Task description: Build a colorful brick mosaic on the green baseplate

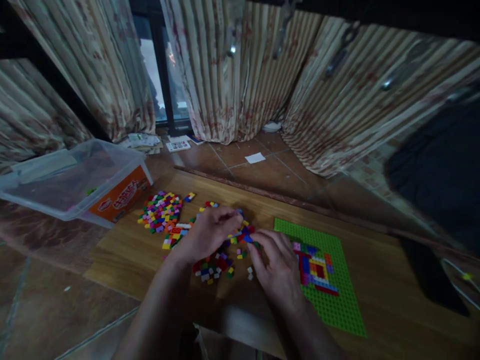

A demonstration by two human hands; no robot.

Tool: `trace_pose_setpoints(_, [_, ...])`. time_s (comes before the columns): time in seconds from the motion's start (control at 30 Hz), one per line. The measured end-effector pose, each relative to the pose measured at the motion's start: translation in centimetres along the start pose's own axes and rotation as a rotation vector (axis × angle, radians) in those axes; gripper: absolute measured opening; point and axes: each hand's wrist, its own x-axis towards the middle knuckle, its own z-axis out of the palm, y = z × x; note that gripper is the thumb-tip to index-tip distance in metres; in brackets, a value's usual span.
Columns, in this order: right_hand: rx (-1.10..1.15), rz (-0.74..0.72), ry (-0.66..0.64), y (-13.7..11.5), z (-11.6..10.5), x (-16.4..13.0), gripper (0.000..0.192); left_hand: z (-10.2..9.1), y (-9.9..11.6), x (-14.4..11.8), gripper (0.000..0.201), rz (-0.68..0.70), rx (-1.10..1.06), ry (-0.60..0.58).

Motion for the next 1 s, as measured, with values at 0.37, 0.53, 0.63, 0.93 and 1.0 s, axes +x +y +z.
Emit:
trace_pose_setpoints(0.37, [0.133,0.092,0.089,1.3,-2.2,-0.4,0.019,3.2,0.5,0.2,0.019,-0.107,-0.041,-0.235])
trace_pose_setpoints(0.53, [0.18,0.092,0.04,1.8,-3.2,-0.5,0.015,4.2,0.2,0.4,0.019,-0.095,-0.021,-0.255])
trace_pose_setpoints(0.63, [0.184,0.112,0.009,2.4,-4.2,-0.6,0.013,5.0,-0.1,0.7,0.02,-0.072,0.033,-0.267])
trace_pose_setpoints(0.93, [0.222,0.532,0.26,11.0,-10.3,-3.3,0.017,8.1,-1.5,1.4,0.027,-0.035,0.188,-0.166])
trace_pose_setpoints(1.0, [0.26,0.565,0.161,11.9,-10.5,-4.0,0.018,9.1,-1.8,1.4,0.035,-0.052,0.202,-0.17])
